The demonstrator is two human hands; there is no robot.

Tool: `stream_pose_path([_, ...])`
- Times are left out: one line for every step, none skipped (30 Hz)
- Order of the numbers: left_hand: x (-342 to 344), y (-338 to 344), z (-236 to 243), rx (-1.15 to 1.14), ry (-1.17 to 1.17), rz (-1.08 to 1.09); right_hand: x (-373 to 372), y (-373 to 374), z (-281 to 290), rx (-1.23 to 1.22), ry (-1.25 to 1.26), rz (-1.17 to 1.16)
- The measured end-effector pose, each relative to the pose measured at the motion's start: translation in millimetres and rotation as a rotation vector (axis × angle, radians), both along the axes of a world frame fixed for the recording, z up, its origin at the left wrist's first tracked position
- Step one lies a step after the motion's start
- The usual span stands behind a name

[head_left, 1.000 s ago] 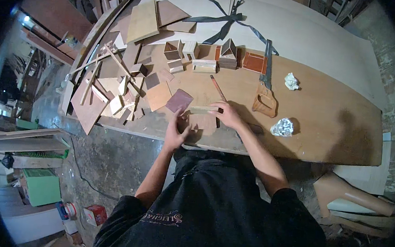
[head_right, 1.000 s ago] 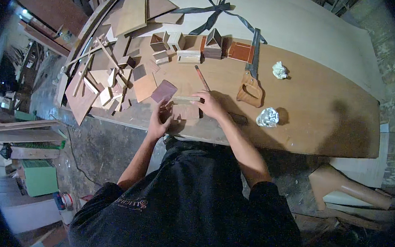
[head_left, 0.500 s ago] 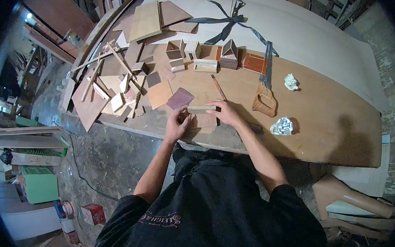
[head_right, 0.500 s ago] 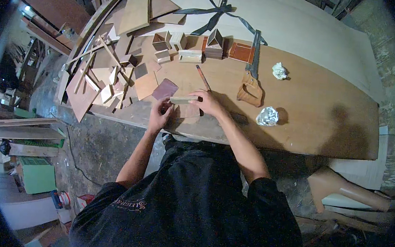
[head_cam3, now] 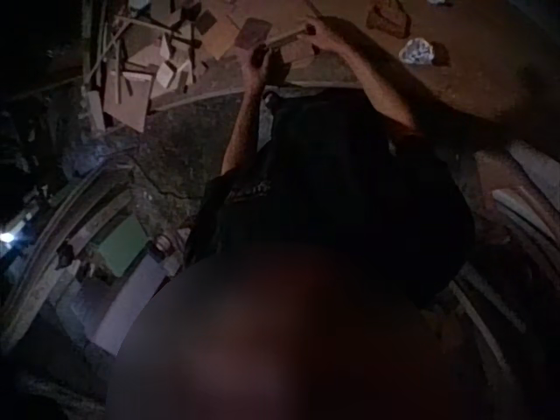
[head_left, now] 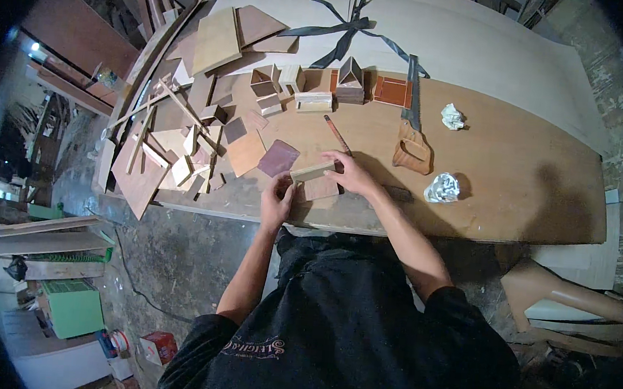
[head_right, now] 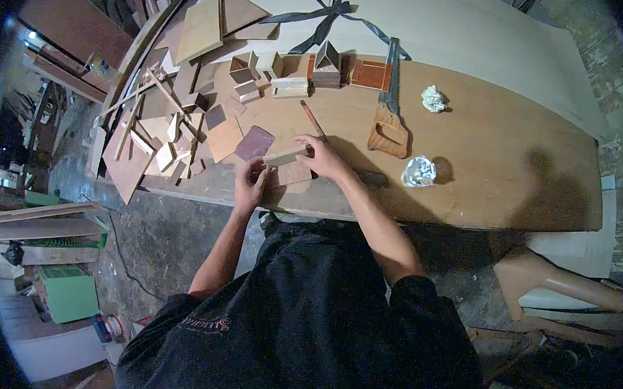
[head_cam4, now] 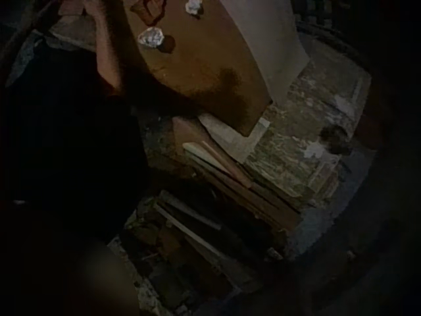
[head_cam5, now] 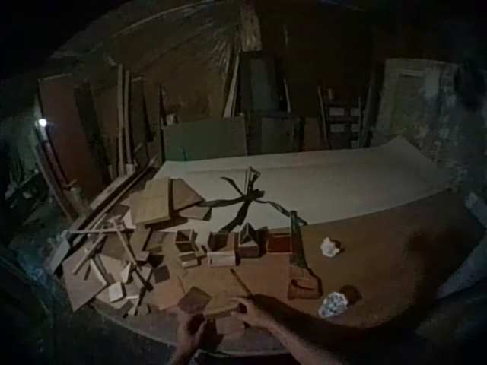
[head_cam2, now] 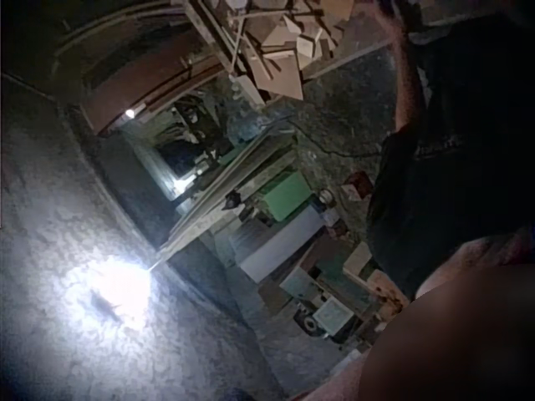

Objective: Sanding small wooden pieces and applying wood filler to the joints at a workbench.

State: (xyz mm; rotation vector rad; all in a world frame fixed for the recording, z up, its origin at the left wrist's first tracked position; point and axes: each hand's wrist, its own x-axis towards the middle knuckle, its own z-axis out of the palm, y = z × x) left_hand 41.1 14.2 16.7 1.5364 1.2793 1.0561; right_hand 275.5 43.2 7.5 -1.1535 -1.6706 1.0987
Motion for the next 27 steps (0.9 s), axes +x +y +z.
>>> stream_pose_path([-0.7,-1.1,-0.6,0.001,0.000,-0.001,0.1,-4.9,2.3,-0.062,0.068,-0.022])
stream_pose_path([-1.7,-2.1,-1.2,-0.005,0.000,0.008,-1.0,-9.8,6.4,-0.124,0.137,-0.043])
stream_pose_path([-2.5,-1.9,-1.9,-0.010,0.000,0.018,-2.8,-11.9,2.6,-0.123,0.137,-0.044])
stream_pose_path([-2.4,-1.1,-2.7,-0.010,-0.001,0.015,-4.1,-14.2,-2.9,-0.136,0.130,-0.077])
stream_pose_path([-2.4,0.1,-3.5,-0.007,-0.009,0.007,-4.5,-17.1,-8.3,-0.148,0.124,-0.109])
stream_pose_path([-2.3,1.2,-4.2,-0.005,-0.017,-0.001,-4.3,-21.7,-13.8,-0.127,0.098,-0.155])
stream_pose_path([-3.6,2.3,-5.7,-0.005,-0.017,0.000,-5.4,-24.0,-12.7,-0.127,0.098,-0.154])
stream_pose_path([-4.9,3.5,-7.1,0.006,-0.005,-0.001,-6.1,-25.7,-11.4,-0.139,0.102,-0.171])
stream_pose_path([-6.1,4.3,-8.4,0.018,0.007,-0.002,-7.1,-26.7,-9.9,-0.150,0.107,-0.188])
stream_pose_path([-4.6,5.1,-6.5,0.018,0.007,-0.008,-5.8,-27.2,-11.5,-0.150,0.107,-0.194])
stream_pose_path([-3.8,5.3,-4.5,0.001,-0.005,-0.021,-4.7,-27.4,-13.0,-0.140,0.096,-0.213])
stream_pose_path([-2.6,5.6,-2.6,-0.017,-0.016,-0.033,-3.6,-27.8,-14.6,-0.130,0.086,-0.233])
stream_pose_path([-3.3,5.8,-2.9,-0.016,-0.014,-0.034,-3.6,-28.2,-15.4,-0.128,0.088,-0.233])
stream_pose_path([-3.8,6.1,-3.2,-0.006,-0.002,-0.033,-3.6,-28.7,-16.4,-0.126,0.103,-0.239])
stream_pose_path([-4.4,6.6,-3.5,0.004,0.010,-0.031,-3.9,-29.2,-17.3,-0.123,0.119,-0.244])
stream_pose_path([-4.2,7.4,-3.4,0.004,0.012,-0.031,-4.9,-29.9,-17.2,-0.123,0.121,-0.244])
stream_pose_path([-3.5,8.5,-3.4,-0.012,-0.041,-0.032,-5.9,-30.6,-17.0,-0.110,0.106,-0.253])
stream_pose_path([-3.0,9.1,-3.4,-0.028,-0.094,-0.032,-6.8,-31.4,-16.8,-0.096,0.092,-0.263])
stream_pose_path([-3.7,9.2,-3.6,-0.027,-0.092,-0.031,-7.8,-31.7,-14.0,-0.096,0.093,-0.261])
stream_pose_path([-4.6,8.7,-3.8,-0.032,-0.049,-0.016,-8.4,-32.3,-11.1,-0.114,0.082,-0.271])
stream_pose_path([-5.4,8.2,-3.9,-0.036,-0.006,0.000,-9.4,-32.8,-8.1,-0.132,0.071,-0.281])
stream_pose_path([-3.6,8.0,-1.7,-0.035,-0.006,-0.003,-8.8,-33.7,-8.0,-0.132,0.071,-0.284])
stream_pose_path([-1.9,7.7,0.5,-0.023,0.019,-0.001,-8.0,-34.7,-7.9,-0.128,0.077,-0.289])
stream_pose_path([-0.6,7.8,2.8,-0.010,0.044,0.000,-7.3,-35.8,-7.8,-0.123,0.084,-0.294])
stream_pose_path([-0.3,8.2,3.7,-0.009,0.044,0.000,-6.7,-36.6,-9.0,-0.122,0.084,-0.294])
stream_pose_path([0.1,8.8,4.6,-0.006,0.029,-0.015,-6.4,-37.4,-10.4,-0.093,0.070,-0.283])
stream_pose_path([0.5,9.4,5.4,-0.004,0.013,-0.031,-6.1,-38.0,-11.7,-0.064,0.056,-0.272])
